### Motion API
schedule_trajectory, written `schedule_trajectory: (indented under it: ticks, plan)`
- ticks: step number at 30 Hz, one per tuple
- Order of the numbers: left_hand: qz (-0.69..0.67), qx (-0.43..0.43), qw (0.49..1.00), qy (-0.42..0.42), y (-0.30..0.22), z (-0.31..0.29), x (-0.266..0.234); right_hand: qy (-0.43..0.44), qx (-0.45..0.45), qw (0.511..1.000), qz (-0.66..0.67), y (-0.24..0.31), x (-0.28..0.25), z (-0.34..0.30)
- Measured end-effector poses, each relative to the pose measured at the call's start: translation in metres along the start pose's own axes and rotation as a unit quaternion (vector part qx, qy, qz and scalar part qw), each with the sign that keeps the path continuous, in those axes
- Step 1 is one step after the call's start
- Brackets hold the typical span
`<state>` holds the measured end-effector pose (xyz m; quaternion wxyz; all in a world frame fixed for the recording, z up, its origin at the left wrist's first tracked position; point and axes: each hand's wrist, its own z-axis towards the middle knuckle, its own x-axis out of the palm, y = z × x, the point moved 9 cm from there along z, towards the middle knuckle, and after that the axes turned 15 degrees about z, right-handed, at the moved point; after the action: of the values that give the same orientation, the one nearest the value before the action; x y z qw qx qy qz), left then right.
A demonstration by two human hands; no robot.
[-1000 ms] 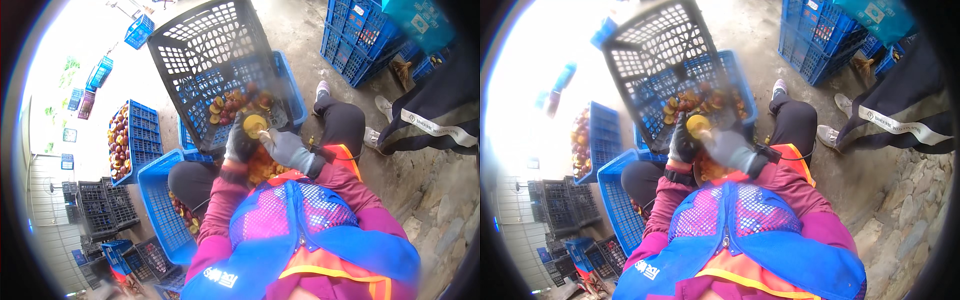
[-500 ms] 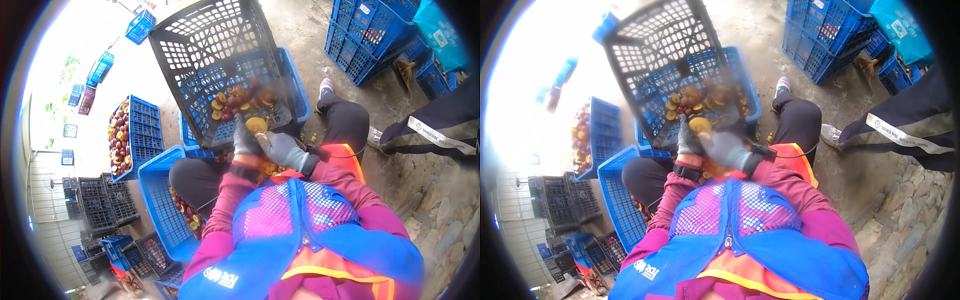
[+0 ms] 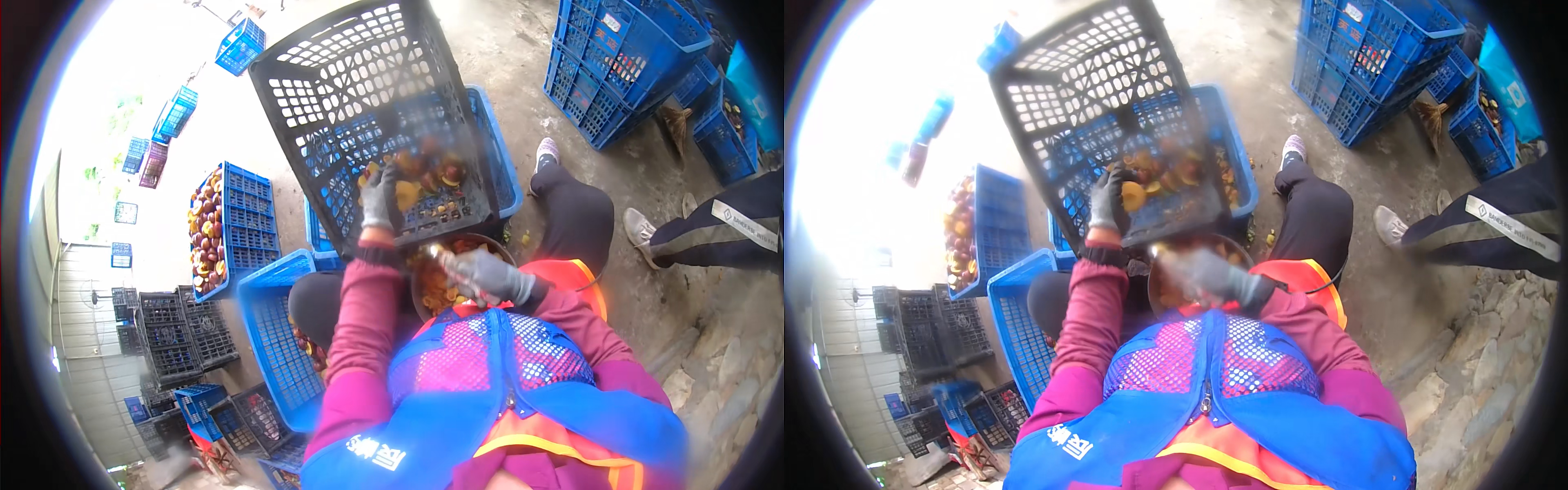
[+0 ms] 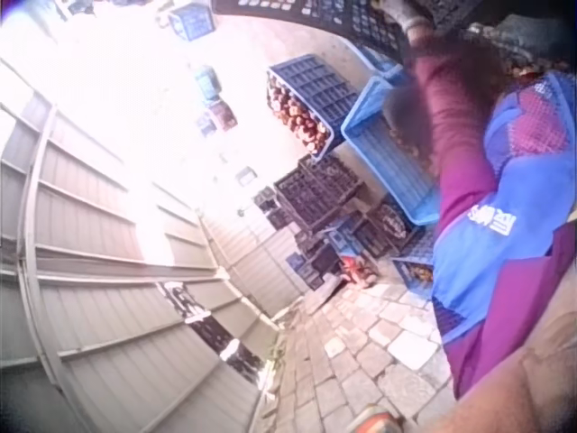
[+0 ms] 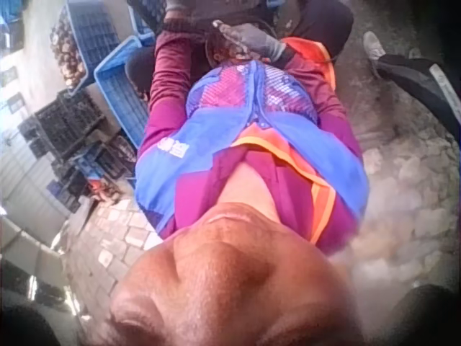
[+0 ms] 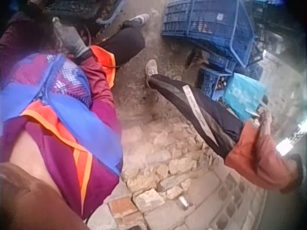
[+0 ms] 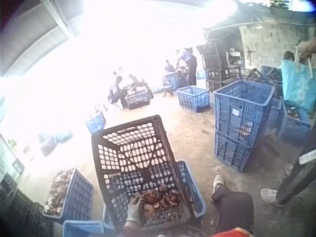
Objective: Peeling and pitting fruits, placing flesh into a bowl and skins into a crate.
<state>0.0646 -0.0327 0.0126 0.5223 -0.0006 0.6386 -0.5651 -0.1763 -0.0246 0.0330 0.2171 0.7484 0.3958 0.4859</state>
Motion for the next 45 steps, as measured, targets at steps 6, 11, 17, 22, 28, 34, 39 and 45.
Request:
schedule_trajectory:
  ticks: [6,11,17,22,28,34,39,45]
  plan:
    - [0.340,-0.228,0.890,0.199,0.178,0.068,0.081,-0.056,0.100,0.861,-0.496,-0.055,-0.062,0.029]
    - [0.332,-0.234,0.897,0.174,0.234,0.069,0.132,-0.089,0.070,0.860,-0.498,-0.041,-0.080,0.032]
    - [-0.224,-0.307,0.923,0.060,0.226,0.060,0.112,-0.189,-0.131,0.864,-0.449,0.015,-0.078,0.031]
    - [-0.565,-0.304,0.748,0.171,0.094,0.022,0.085,-0.281,-0.252,0.854,-0.358,0.088,-0.075,0.021]
    - [-0.545,-0.164,0.783,0.251,0.010,-0.055,0.068,-0.221,-0.266,0.827,-0.442,0.105,-0.033,0.014]
    - [0.002,0.159,0.986,0.056,-0.100,-0.073,0.002,-0.225,-0.219,0.813,-0.490,0.099,-0.007,-0.013]
    - [-0.265,-0.072,0.951,0.143,-0.075,-0.080,0.021,-0.193,-0.173,0.825,-0.502,0.068,-0.013,-0.008]
    - [-0.103,0.127,0.975,0.153,-0.136,-0.089,-0.015,0.047,0.114,0.968,0.220,-0.005,-0.016,-0.009]
